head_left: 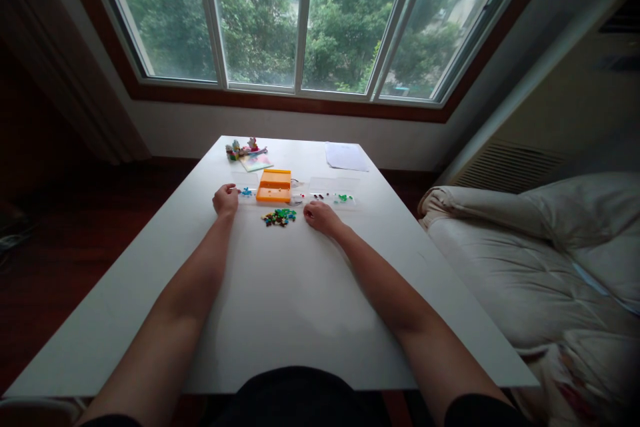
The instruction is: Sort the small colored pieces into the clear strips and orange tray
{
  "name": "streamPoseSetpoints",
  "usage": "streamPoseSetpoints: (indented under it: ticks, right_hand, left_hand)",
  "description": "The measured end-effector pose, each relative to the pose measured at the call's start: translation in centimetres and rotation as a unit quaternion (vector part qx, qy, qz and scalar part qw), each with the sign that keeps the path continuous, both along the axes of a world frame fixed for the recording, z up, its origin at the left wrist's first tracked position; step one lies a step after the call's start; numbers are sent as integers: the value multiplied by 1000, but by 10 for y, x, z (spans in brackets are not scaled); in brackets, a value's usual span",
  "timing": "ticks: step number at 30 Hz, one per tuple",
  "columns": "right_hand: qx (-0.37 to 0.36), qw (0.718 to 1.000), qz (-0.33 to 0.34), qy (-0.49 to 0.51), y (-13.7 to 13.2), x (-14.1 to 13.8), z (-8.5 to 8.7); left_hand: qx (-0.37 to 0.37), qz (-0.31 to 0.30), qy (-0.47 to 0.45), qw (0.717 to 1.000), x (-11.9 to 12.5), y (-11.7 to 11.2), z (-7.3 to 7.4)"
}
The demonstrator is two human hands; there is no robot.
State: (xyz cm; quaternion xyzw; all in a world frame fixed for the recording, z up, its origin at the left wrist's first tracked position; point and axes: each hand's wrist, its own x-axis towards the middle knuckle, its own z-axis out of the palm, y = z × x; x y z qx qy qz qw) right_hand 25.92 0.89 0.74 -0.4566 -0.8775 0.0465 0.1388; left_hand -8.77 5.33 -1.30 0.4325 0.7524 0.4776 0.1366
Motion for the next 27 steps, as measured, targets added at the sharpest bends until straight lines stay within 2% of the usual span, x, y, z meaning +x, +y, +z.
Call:
streamPoseSetpoints:
  ticks: [10, 17, 27]
  right_hand:
    - [2, 999, -26, -25, -4, -7, 3]
    - [10, 999, -25, -22, -5, -13, 1]
    - [-7, 998, -56, 0, 3, -21, -5]
  left_hand:
    - [18, 7, 12, 1000, -3, 4, -10]
    - [6, -11, 23, 1000, 6, 1, -10]
    - [21, -96, 70, 993, 38, -11, -1]
